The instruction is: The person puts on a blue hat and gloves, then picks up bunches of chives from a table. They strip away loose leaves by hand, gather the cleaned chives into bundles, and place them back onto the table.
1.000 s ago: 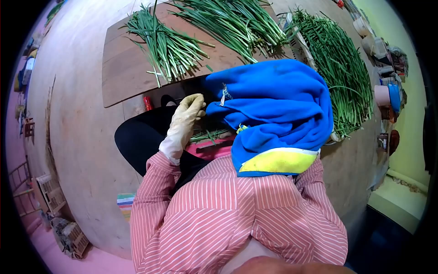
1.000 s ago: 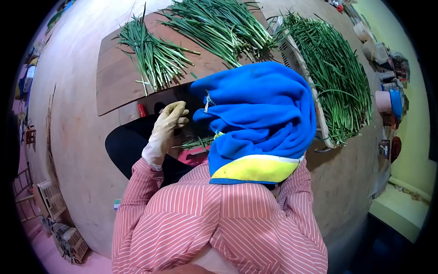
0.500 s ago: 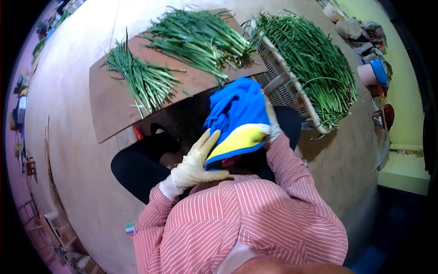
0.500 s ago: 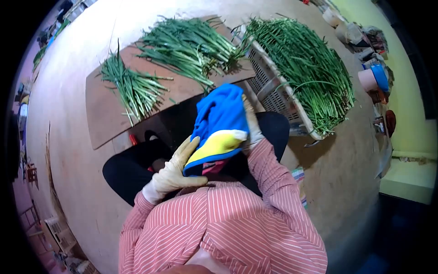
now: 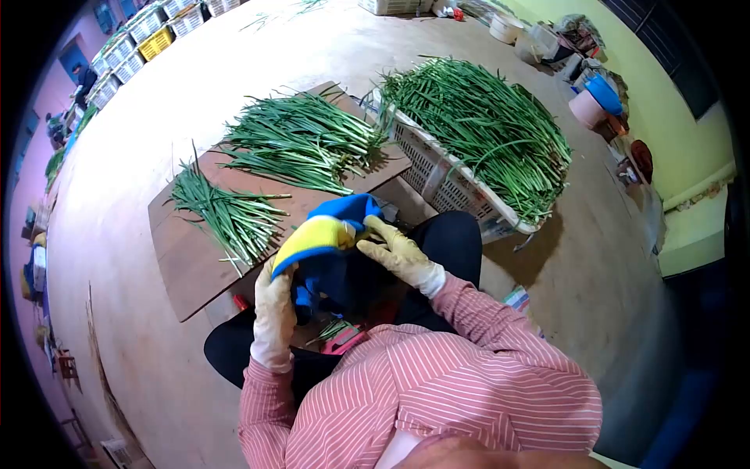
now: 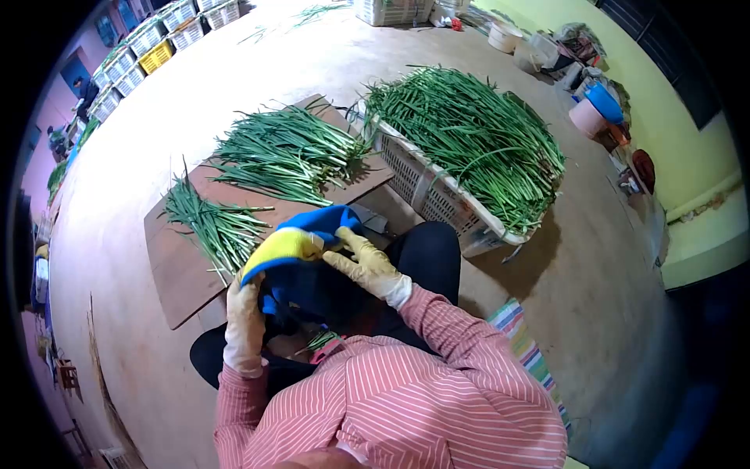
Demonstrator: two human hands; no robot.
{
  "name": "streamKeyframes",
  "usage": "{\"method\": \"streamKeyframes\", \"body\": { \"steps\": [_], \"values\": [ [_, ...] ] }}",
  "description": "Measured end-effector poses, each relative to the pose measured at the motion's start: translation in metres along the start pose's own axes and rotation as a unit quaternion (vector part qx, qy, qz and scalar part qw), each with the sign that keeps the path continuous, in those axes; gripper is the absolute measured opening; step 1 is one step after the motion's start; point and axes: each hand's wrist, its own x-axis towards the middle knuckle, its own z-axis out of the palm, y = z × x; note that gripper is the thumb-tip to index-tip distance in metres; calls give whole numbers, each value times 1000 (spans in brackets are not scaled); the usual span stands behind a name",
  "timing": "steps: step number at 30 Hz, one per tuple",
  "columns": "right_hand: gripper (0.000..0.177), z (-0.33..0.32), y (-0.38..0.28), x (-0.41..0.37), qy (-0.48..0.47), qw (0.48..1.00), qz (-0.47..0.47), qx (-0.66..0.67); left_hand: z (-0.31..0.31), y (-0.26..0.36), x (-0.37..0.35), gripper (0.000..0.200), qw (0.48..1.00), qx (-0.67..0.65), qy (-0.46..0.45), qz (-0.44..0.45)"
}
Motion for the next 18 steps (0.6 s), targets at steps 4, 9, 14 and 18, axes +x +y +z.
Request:
{"method": "streamKeyframes", "body": {
  "steps": [4, 9, 14, 18],
  "values": [
    [108, -1, -63, -6, -67, 978, -184, -71, 17, 46, 12, 37, 988, -127, -93, 3],
    [123, -5, -89, 43, 20, 960, -264, -86, 35, 108, 9, 39, 965, -153, -209, 26],
    [49, 4, -116, 54, -239, 939, -13, 247, 15, 118, 28, 32, 968, -128, -213, -45],
    [32, -1, -116, 66, -170, 951, -17, 259, -12, 129, 42, 30, 969, 110, -218, -37]
  ]
}}
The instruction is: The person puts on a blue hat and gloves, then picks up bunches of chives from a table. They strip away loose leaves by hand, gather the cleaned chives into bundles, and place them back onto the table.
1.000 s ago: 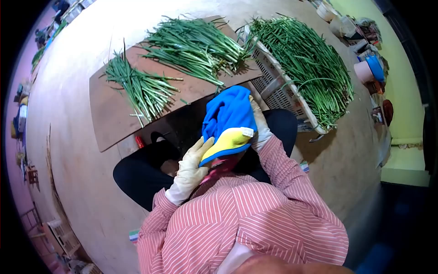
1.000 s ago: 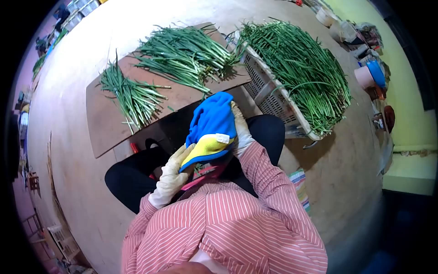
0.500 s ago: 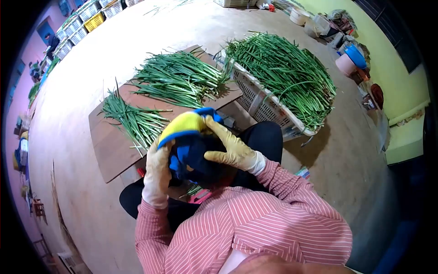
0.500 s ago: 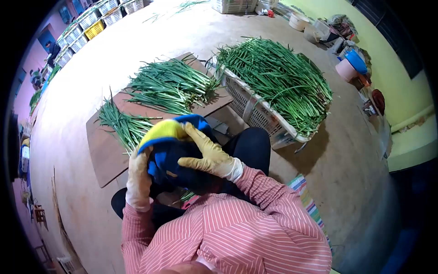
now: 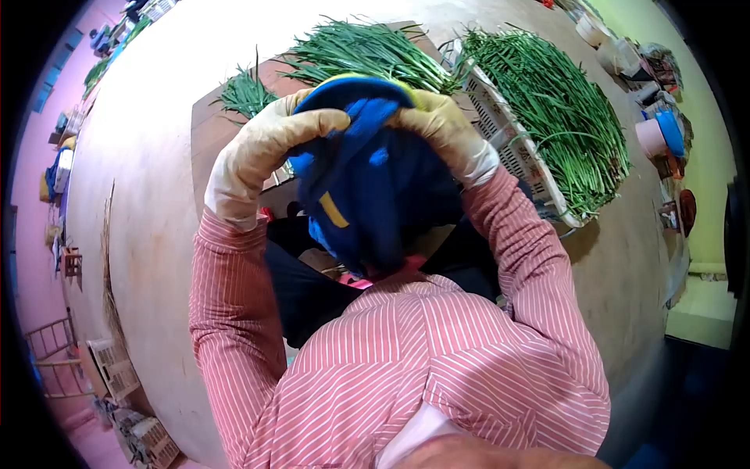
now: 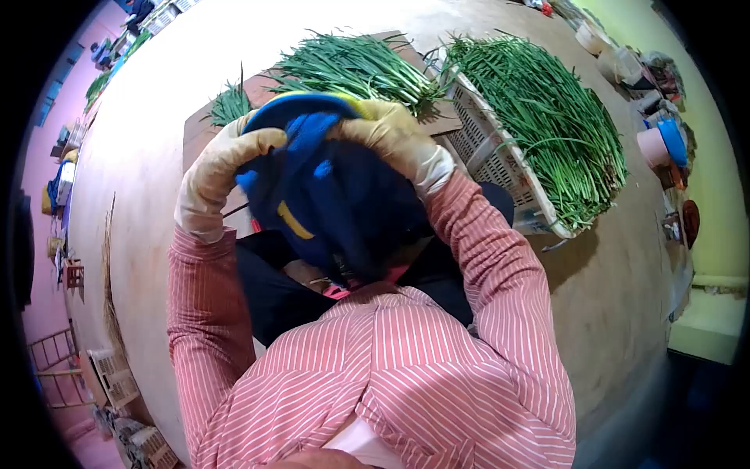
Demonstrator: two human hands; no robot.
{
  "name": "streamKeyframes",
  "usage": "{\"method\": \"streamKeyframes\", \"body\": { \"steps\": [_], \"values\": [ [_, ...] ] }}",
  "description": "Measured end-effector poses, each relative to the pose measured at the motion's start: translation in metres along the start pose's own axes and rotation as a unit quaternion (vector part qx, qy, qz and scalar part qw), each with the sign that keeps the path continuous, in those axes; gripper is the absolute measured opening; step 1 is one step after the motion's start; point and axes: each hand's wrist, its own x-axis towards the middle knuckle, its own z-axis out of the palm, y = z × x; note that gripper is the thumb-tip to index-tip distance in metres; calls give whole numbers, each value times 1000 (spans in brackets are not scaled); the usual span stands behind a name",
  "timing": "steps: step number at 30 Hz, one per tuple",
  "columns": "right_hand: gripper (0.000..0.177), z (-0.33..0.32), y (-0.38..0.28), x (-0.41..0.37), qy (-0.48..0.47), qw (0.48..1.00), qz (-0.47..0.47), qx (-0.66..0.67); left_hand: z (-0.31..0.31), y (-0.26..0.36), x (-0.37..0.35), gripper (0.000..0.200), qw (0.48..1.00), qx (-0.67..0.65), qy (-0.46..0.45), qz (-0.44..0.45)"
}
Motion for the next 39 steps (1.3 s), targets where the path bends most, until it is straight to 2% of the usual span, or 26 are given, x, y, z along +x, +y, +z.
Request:
{"method": "streamKeyframes", "body": {
  "steps": [1, 2, 3, 4, 6, 7, 10, 11, 15, 18, 19, 21, 23, 24, 25, 27, 28, 29, 31, 32, 33, 35, 36, 37, 38, 39],
  "values": [
    [29, 4, -4, -3, 28, 998, 10, 56, 0, 3, -2, 32, 999, 45, -12, 3],
    [30, 2, -9, -3, 30, 999, -4, 28, 3, 7, -9, 38, 999, 23, -30, -9],
    [30, 0, -13, -2, 32, 999, -20, 0, 9, 2, -12, 43, 999, 30, 21, -4],
    [30, 0, -18, -1, 32, 999, -21, -1, 11, 2, -14, 45, 996, 86, 29, -12],
    [33, 0, -30, 0, 52, 992, -18, -111, 8, -4, -8, 46, 982, 180, 52, -11],
    [33, 0, -36, -1, 53, 992, -20, -113, 3, -7, -7, 46, 982, 180, 52, -8],
    [31, -4, -55, -6, 69, 991, -13, -112, -9, -6, -2, 34, 976, 154, 151, -22],
    [28, -5, -58, -10, 72, 993, -1, -99, -7, -5, -3, 27, 974, 116, 191, 41],
    [33, -16, -63, -17, 68, 985, -9, -159, -8, 7, 4, 27, 964, 64, 204, 160],
    [39, -34, -59, -18, 49, 981, -27, -185, 8, 8, 12, 30, 963, -34, 212, 165],
    [44, -40, -56, -17, 30, 984, -42, -169, 11, 8, 16, 31, 965, -43, 196, 171],
    [40, -50, -52, -17, 30, 988, -26, -151, 11, 7, 27, 32, 967, -54, 181, 174],
    [37, -60, -50, -14, 59, 985, -52, -151, 7, 0, 36, 35, 963, -121, 134, 199],
    [34, -70, -53, -12, 97, 975, -71, -189, 19, 13, 29, 32, 963, -99, 154, 197],
    [32, -76, -56, -11, 129, 980, -53, -141, 21, 16, 26, 32, 963, -101, 162, 192],
    [33, -84, -60, -11, 62, 974, -110, -186, 15, 19, 27, 35, 975, -39, 122, 179],
    [42, -50, -73, -18, 66, 961, -120, -239, 8, 17, 29, 32, 967, 17, 88, 238],
    [42, -31, -70, -14, 60, 963, -117, -235, 10, 22, 25, 32, 968, 18, 94, 234],
    [54, -3, -64, -10, 18, 959, -192, -208, 29, 39, 25, 40, 982, -103, 36, 153],
    [62, 9, -62, -11, 9, 946, -195, -260, 37, 39, 28, 34, 986, -80, 41, 140],
    [57, 13, -63, -14, -7, 953, -63, -297, 45, 40, 36, 31, 985, -9, 42, 165],
    [39, 18, -45, -11, 12, 980, -32, -195, 49, 39, 31, 30, 995, -24, -5, 97],
    [35, 12, -44, -9, 44, 982, -31, -181, 57, 30, 37, 30, 977, -152, -30, 144],
    [31, 3, -44, -6, 74, 983, -28, -167, 52, 22, 34, 31, 966, -117, -33, 229],
    [27, -2, -46, -4, 83, 981, -57, -168, 47, 15, 28, 29, 945, 80, 92, 305],
    [23, -2, -48, -6, 91, 982, -90, -140, 43, 10, 21, 27, 866, 276, 207, 361]
  ]
}}
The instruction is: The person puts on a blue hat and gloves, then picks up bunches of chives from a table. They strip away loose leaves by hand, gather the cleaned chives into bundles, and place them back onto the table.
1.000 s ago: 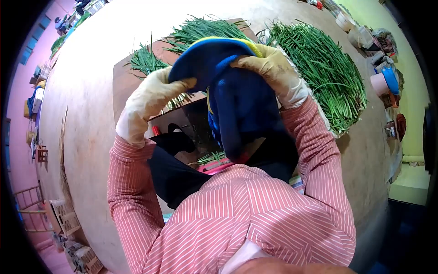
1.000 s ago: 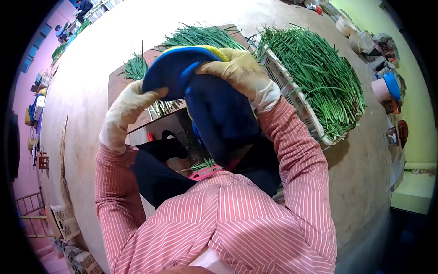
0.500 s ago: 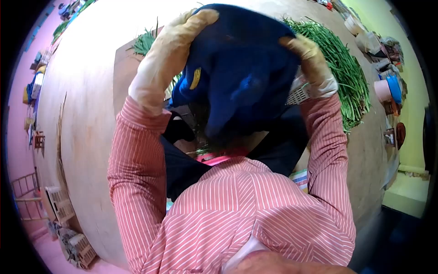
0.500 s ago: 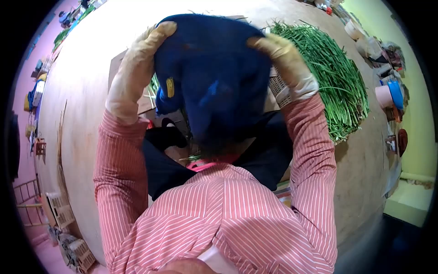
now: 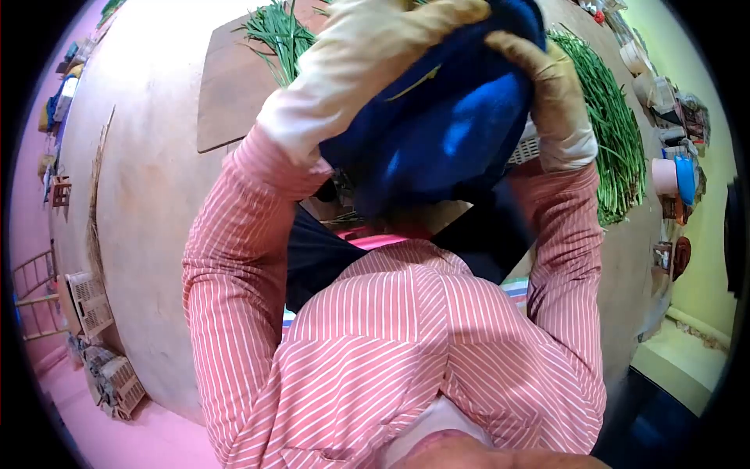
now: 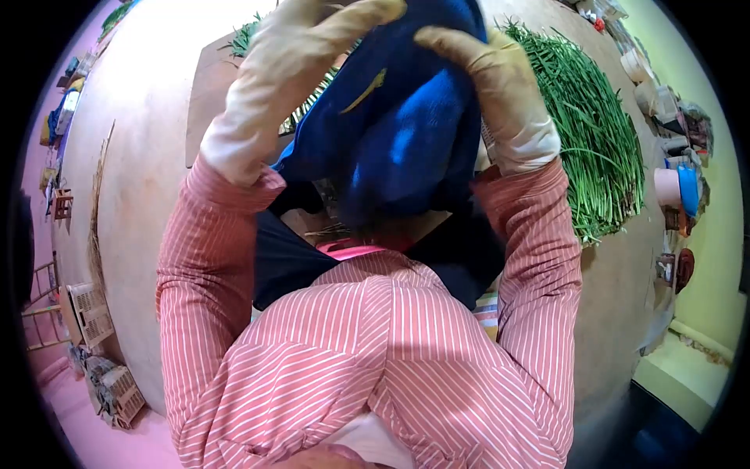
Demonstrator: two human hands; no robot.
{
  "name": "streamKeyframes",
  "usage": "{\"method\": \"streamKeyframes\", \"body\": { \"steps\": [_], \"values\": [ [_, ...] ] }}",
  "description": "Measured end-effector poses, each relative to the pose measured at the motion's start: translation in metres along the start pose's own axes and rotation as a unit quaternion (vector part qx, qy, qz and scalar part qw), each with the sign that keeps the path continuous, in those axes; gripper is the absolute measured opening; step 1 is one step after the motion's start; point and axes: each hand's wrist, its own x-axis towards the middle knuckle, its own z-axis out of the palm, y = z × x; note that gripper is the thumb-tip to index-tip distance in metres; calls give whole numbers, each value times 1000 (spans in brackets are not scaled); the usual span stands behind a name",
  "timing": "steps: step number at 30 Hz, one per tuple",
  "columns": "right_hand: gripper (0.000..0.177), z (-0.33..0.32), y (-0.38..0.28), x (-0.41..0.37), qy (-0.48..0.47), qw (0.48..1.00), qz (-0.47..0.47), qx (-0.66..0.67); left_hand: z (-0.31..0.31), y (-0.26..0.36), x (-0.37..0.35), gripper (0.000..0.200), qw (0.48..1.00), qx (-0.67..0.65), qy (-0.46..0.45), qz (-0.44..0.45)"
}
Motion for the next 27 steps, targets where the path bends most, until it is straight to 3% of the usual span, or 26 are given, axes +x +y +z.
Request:
{"method": "streamKeyframes", "body": {
  "steps": [1, 2, 3, 4, 6, 7, 8, 10, 12, 13, 14, 15, 16, 19, 21, 23, 24, 26, 27],
  "values": [
    [21, -4, -3, 1, 13, 999, -32, -14, -4, -10, -12, 23, 997, 36, 64, -17],
    [20, -11, -6, 3, 26, 997, -67, -28, -8, -13, -27, 23, 997, 34, 64, -15],
    [25, -20, -10, 4, 32, 995, -56, -71, -12, -8, -49, 22, 993, -5, 53, -106],
    [21, 11, -31, -6, 150, 988, -17, 25, -15, -4, -69, 21, 979, -42, 43, -194],
    [25, -16, -15, -10, 164, 970, -180, 16, -13, -6, -108, 30, 906, -183, -91, -371],
    [20, -17, -16, -14, 84, 943, -316, -69, 2, -16, -127, 39, 921, -98, -116, -359],
    [22, 26, -46, -25, 157, 953, -195, 169, 18, -31, -148, 48, 928, -11, -139, -345],
    [27, -70, -48, -13, 107, 971, -209, 39, 40, -65, -185, 71, 907, 220, -234, -271],
    [38, -35, -54, -24, 63, 898, -384, -205, 58, -86, -182, 77, 763, 235, -423, -428],
    [29, -13, -55, -49, 173, 940, -274, -109, 75, -114, -201, 73, 811, 258, -351, -392],
    [29, -9, -55, -58, 193, 941, -264, -87, 93, -146, -225, 70, 851, 278, -276, -350],
    [29, -9, -54, -63, 193, 936, -278, -98, 89, -152, -221, 61, 938, 176, -156, -256],
    [29, -9, -52, -68, 197, 933, -282, -107, 84, -157, -218, 55, 866, 193, -277, -370],
    [30, -16, -48, -75, 224, 914, -309, -139, 71, -173, -233, 39, 878, 193, -309, -310],
    [30, -26, -46, -73, 261, 891, -330, -171, 50, -145, -228, 30, 903, 278, -308, -115],
    [30, -39, -33, -66, 301, 858, -330, -255, 17, -92, -189, 32, 836, 185, -332, -395],
    [30, -40, -17, -65, 292, 835, -315, -343, 3, -79, -177, 33, 773, 116, -330, -530],
    [27, -51, 29, -67, 107, 761, -274, -579, -27, -57, -170, 36, 774, 54, -278, -567],
    [28, -34, 58, -72, 72, 712, -183, -674, -32, -71, -190, 27, 752, -90, -196, -623]
  ]
}}
